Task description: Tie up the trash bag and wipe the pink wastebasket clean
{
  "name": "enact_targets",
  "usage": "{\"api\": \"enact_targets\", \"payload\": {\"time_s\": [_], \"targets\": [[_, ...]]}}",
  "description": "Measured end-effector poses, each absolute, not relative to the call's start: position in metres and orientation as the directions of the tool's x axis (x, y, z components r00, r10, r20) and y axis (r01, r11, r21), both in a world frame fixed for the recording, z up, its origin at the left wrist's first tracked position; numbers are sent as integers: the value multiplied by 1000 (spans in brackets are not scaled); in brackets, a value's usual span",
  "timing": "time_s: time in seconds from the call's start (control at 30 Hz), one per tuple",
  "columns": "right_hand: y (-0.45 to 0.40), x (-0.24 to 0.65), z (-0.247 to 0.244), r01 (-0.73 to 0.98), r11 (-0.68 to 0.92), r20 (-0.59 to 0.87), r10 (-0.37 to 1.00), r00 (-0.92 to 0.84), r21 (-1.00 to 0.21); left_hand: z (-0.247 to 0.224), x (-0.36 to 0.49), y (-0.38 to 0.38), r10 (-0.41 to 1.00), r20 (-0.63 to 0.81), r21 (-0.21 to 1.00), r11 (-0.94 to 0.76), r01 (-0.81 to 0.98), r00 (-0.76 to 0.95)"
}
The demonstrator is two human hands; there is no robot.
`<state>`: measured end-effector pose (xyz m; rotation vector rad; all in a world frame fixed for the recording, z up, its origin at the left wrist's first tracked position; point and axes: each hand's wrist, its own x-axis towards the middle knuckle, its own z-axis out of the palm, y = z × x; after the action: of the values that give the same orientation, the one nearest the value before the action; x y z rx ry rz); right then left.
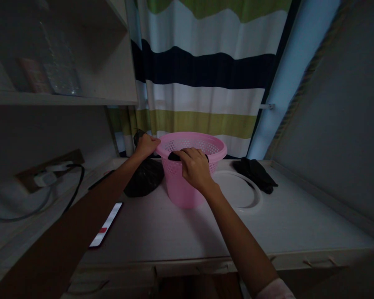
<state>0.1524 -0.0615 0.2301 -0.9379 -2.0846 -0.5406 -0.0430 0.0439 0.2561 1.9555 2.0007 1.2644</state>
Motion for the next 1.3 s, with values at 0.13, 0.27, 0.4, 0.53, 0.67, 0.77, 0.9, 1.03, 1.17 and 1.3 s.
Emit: {"api": "enact_targets", "payload": {"time_s": [0.13, 0.27, 0.4, 0.53, 0.67, 0.77, 0.9, 1.03, 1.17, 1.3], "targets": [[-49, 183, 211, 671, 741, 899, 279, -337, 22, 256, -43, 42, 861, 478, 581, -160, 798, -175], [-40, 199, 198, 591, 807, 960, 170, -224, -4, 255, -42, 41, 860, 482, 582, -169, 795, -170], [-42, 194, 199, 615, 786, 963, 211, -169, -64, 256, -42, 40, 864, 477, 582, -170, 795, -164], [-53, 179, 213, 677, 733, 894, 346, -283, -70, 258, -42, 39, 872, 464, 575, -162, 802, -156], [-65, 158, 232, 769, 639, 782, 488, -387, -18, 259, -41, 37, 869, 467, 566, -153, 810, -162], [-67, 136, 243, 816, 576, 703, 563, -435, 44, 259, -40, 37, 866, 470, 561, -142, 816, -172], [-66, 112, 248, 853, 516, 665, 611, -430, 78, 259, -40, 38, 865, 470, 553, -132, 823, -177], [-65, 114, 238, 840, 536, 714, 555, -427, 85, 260, -40, 37, 869, 464, 550, -131, 825, -172], [-65, 143, 218, 762, 646, 806, 427, -410, 46, 261, -39, 36, 875, 459, 551, -142, 822, -157], [-61, 180, 204, 628, 778, 860, 320, -398, 1, 260, -40, 37, 875, 459, 555, -148, 819, -153]]}}
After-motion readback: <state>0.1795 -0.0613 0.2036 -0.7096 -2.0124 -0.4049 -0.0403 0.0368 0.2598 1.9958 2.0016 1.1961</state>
